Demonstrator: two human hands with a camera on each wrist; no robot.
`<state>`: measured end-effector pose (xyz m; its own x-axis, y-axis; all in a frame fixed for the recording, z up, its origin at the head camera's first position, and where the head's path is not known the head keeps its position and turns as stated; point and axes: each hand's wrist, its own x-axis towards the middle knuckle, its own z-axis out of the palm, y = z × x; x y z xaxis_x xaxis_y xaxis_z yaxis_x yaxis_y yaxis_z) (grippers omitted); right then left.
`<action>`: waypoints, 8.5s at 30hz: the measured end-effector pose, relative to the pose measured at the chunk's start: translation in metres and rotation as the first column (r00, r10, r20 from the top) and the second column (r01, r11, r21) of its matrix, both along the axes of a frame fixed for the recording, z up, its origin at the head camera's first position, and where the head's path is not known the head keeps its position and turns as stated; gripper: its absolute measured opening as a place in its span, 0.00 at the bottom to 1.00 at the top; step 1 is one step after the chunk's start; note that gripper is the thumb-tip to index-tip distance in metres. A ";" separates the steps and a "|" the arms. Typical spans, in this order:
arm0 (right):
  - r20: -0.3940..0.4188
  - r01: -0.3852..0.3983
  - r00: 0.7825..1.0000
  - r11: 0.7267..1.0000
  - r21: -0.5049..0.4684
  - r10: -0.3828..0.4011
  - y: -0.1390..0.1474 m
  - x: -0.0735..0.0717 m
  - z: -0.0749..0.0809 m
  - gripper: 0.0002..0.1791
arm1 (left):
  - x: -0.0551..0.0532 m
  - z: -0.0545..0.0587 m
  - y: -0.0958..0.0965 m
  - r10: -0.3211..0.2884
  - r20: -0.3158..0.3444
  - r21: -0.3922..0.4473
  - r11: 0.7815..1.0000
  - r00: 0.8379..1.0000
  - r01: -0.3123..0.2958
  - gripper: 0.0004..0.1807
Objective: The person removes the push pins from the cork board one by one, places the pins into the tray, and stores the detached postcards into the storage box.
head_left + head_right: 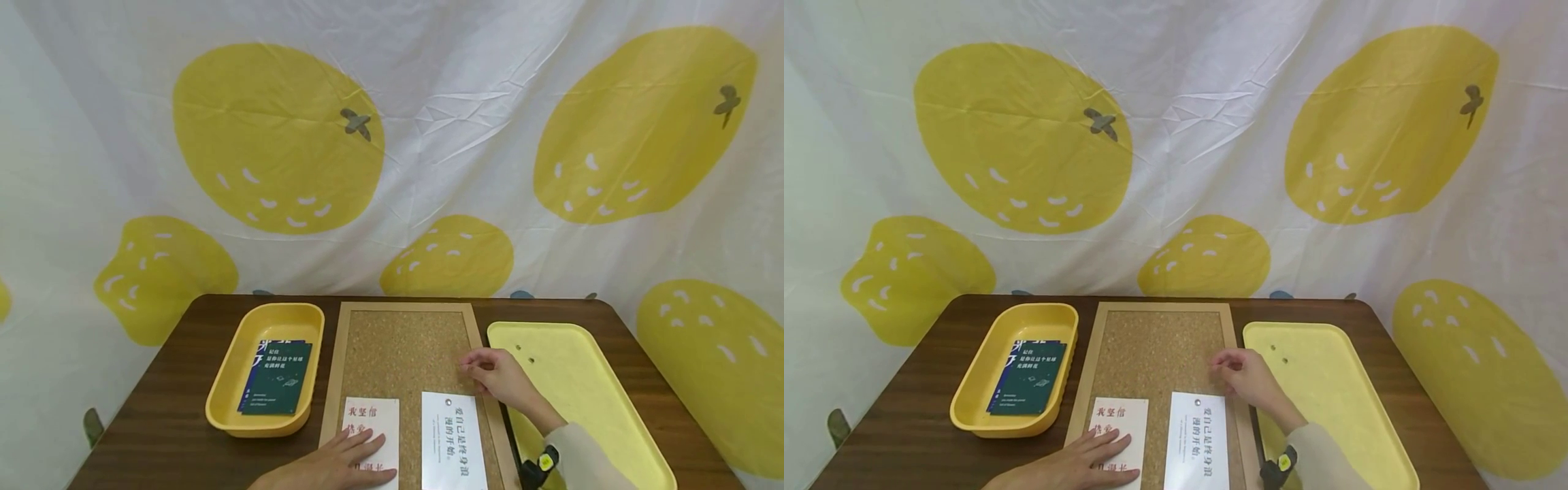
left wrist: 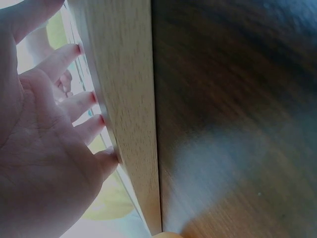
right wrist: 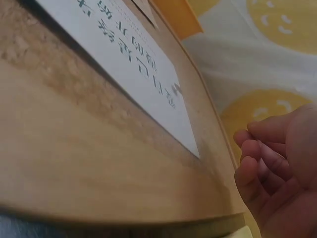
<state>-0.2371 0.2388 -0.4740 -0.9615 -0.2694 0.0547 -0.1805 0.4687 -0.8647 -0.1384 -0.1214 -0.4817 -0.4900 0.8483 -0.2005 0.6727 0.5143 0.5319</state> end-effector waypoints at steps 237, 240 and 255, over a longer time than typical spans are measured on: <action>-0.041 -0.174 0.983 0.980 0.092 0.179 -0.019 0.003 0.015 0.09 | 0.000 -0.001 -0.002 -0.009 -0.024 0.005 1.000 1.000 0.009 0.38; -0.027 -0.191 0.981 0.978 0.085 0.194 -0.024 0.003 0.013 0.09 | 0.000 0.000 -0.002 -0.008 -0.020 0.008 1.000 1.000 0.008 0.38; -0.015 -0.275 0.961 0.961 0.039 0.275 -0.051 0.007 0.010 0.08 | 0.000 0.000 -0.001 0.006 0.012 -0.013 1.000 1.000 -0.006 0.38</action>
